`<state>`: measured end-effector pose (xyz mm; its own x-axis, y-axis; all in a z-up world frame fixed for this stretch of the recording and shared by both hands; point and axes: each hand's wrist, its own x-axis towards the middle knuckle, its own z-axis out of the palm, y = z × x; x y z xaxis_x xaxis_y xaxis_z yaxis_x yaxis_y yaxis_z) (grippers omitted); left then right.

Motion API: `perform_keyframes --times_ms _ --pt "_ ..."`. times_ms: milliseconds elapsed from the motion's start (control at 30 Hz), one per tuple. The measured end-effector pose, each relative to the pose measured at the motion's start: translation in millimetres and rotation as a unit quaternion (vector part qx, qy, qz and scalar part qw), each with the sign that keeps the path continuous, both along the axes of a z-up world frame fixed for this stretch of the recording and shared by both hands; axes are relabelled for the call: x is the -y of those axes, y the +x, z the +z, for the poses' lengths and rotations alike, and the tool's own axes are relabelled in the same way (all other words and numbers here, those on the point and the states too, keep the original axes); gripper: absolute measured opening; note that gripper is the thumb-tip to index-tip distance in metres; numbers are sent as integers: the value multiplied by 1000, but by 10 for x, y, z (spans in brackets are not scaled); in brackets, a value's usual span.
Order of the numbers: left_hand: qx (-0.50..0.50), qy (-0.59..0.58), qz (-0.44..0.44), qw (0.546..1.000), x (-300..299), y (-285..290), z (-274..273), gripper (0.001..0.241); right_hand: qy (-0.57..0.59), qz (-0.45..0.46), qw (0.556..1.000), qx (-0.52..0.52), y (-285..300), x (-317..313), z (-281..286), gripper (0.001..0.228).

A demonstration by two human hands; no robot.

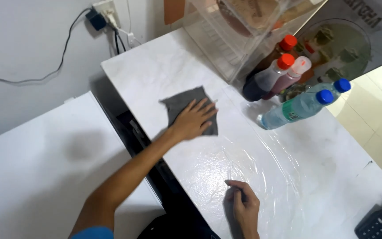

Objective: Wiping down a service counter and organizing bottles and supplies in a beverage prep area.

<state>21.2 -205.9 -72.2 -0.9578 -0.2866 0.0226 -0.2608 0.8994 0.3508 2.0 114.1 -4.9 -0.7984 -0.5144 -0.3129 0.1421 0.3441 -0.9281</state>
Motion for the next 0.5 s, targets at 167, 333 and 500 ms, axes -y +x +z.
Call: perform_keyframes --times_ms 167,333,500 --pt "-38 -42 49 997 1188 -570 -145 61 45 23 992 -118 -85 -3 -115 28" --pt "-77 -51 157 983 2342 -827 -395 63 54 23 989 -138 -107 -36 -223 26" --pt "-73 -86 259 959 2560 -878 -303 62 -12 -19 994 -110 -213 -106 -573 27"
